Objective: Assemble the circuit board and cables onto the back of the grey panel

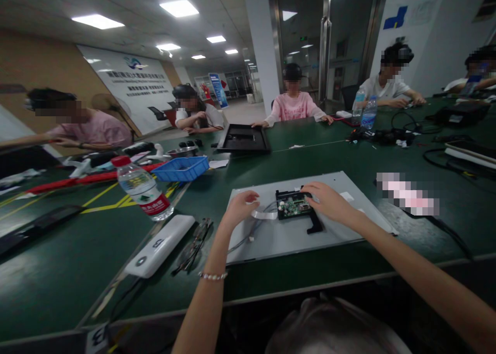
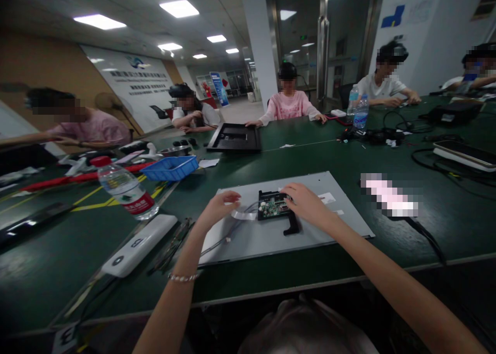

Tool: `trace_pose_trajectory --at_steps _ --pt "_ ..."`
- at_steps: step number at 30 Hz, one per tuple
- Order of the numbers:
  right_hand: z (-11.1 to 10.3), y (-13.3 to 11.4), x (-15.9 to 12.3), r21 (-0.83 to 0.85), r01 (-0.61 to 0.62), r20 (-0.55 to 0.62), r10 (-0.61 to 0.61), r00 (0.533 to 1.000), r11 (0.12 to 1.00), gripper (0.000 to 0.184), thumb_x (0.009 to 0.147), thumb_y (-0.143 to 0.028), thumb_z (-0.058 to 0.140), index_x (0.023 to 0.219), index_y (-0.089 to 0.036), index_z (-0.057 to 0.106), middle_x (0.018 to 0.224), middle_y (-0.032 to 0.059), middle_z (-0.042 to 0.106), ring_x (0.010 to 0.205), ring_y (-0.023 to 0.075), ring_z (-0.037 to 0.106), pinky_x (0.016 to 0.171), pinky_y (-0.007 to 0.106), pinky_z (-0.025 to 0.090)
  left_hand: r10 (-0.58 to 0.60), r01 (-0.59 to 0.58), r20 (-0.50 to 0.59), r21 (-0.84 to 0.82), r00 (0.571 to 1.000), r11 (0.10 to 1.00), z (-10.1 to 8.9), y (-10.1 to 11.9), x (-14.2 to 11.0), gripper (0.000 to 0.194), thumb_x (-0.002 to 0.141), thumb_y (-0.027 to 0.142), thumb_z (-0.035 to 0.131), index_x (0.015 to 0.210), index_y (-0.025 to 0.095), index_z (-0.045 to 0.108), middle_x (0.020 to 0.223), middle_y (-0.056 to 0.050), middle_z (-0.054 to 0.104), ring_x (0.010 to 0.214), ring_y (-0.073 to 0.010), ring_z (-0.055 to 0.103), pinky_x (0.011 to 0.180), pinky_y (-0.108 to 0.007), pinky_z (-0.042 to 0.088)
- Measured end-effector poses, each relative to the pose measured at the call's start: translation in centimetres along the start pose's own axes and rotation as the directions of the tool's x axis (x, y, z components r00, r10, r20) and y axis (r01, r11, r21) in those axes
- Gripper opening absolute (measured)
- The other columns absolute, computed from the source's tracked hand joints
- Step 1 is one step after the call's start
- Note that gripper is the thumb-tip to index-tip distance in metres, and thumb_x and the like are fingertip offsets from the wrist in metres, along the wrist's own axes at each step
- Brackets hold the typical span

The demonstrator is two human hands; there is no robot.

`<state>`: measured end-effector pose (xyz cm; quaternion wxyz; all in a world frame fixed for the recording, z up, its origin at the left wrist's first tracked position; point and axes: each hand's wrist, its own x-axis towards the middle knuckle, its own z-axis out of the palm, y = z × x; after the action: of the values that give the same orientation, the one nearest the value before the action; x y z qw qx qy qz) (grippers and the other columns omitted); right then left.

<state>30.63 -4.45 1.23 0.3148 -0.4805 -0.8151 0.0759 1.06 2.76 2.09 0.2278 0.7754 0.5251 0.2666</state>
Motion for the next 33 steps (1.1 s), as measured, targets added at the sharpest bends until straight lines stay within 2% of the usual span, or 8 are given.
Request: trace_pose_trajectory --at_steps 4,10,13,16,22,25,29,33 --pt "0.2 -2.3 0.8 0.018 0.197 0.083 -0.198 0.977 0.980 0.035 0.087 -0.017 0.051 0.121 -0.020 0.057 0.124 0.0094 0.056 0.117 0.0217 0.049 0.100 0.039 0.039 0.020 -0.018 -0.044 0.046 0.999 0.999 -0.4 0.1 -0.1 0.029 0.075 0.035 0.054 0.091 0.015 0.067 0.087 -0.007 0.069 0.085 -0.0205 0.064 0.079 -0.031 0.049" --pt "2.3 -5.3 3.2 -0.031 0.457 0.211 -0.441 0.872 0.889 0.034 0.080 -0.009 0.060 0.113 -0.017 0.062 0.122 0.0118 0.058 0.115 0.0221 0.051 0.098 0.039 0.039 0.041 -0.040 -0.022 0.037 0.999 0.999 -0.4 0.2 -0.1 0.027 0.075 0.035 0.054 0.087 0.014 0.067 0.087 -0.007 0.070 0.081 -0.0206 0.064 0.077 -0.032 0.049" --pt "3.5 -6.0 4.2 -0.092 0.467 0.267 -0.429 0.863 0.880 0.020 0.084 -0.010 0.055 0.099 -0.014 0.067 0.107 0.0106 0.066 0.103 0.0207 0.058 0.091 0.035 0.041 0.064 -0.063 -0.021 0.024 0.998 0.998 -0.5 0.4 -0.1 0.025 0.076 0.034 0.054 0.085 0.015 0.067 0.085 -0.007 0.070 0.080 -0.0206 0.064 0.077 -0.032 0.049" --pt "4.1 -6.4 4.4 -0.146 0.422 0.290 -0.370 0.883 0.895 0.018 0.088 -0.013 0.051 0.090 -0.013 0.069 0.094 0.0092 0.068 0.092 0.0197 0.061 0.084 0.032 0.043 0.091 -0.090 -0.042 0.013 0.995 0.996 -0.8 0.6 -0.3 0.026 0.078 0.034 0.053 0.087 0.015 0.067 0.086 -0.007 0.070 0.082 -0.0208 0.065 0.076 -0.031 0.049" --pt "4.2 -7.0 3.9 -0.113 0.387 0.248 -0.351 0.903 0.915 0.018 0.089 -0.014 0.050 0.095 -0.014 0.067 0.096 0.0087 0.068 0.092 0.0191 0.062 0.081 0.029 0.044 0.147 -0.148 -0.064 -0.011 0.987 0.989 -1.5 1.4 -0.6 0.026 0.082 0.032 0.051 0.094 0.016 0.067 0.093 -0.006 0.069 0.088 -0.0195 0.062 0.074 -0.028 0.048" --pt "4.6 -7.2 3.7 -0.094 0.390 0.266 -0.355 0.896 0.916 0.018 0.089 -0.013 0.049 0.096 -0.014 0.066 0.098 0.0095 0.068 0.093 0.0187 0.062 0.081 0.029 0.044 0.185 -0.185 0.018 -0.039 0.982 0.982 -1.8 1.9 -0.9 0.024 0.084 0.032 0.049 0.094 0.016 0.065 0.090 -0.004 0.068 0.083 -0.0173 0.061 0.071 -0.026 0.046" --pt "5.3 -7.5 3.5 -0.137 0.401 0.294 -0.349 0.890 0.906 0.020 0.092 -0.014 0.044 0.097 -0.012 0.063 0.097 0.0111 0.067 0.093 0.0193 0.062 0.081 0.030 0.045 0.241 -0.234 0.223 -0.059 0.945 0.970 -1.9 2.2 -1.3 0.021 0.084 0.030 0.050 0.088 0.016 0.065 0.083 -0.003 0.066 0.077 -0.0150 0.059 0.070 -0.025 0.045" --pt "5.8 -7.5 3.3 -0.189 0.449 0.298 -0.385 0.873 0.873 0.019 0.093 -0.014 0.043 0.097 -0.011 0.061 0.098 0.0111 0.067 0.093 0.0198 0.063 0.081 0.031 0.047 0.202 -0.215 0.348 -0.001 0.915 0.977 -1.4 1.9 -1.4 0.015 0.079 0.026 0.053 0.083 0.015 0.063 0.078 -0.002 0.064 0.072 -0.0142 0.058 0.069 -0.024 0.044"
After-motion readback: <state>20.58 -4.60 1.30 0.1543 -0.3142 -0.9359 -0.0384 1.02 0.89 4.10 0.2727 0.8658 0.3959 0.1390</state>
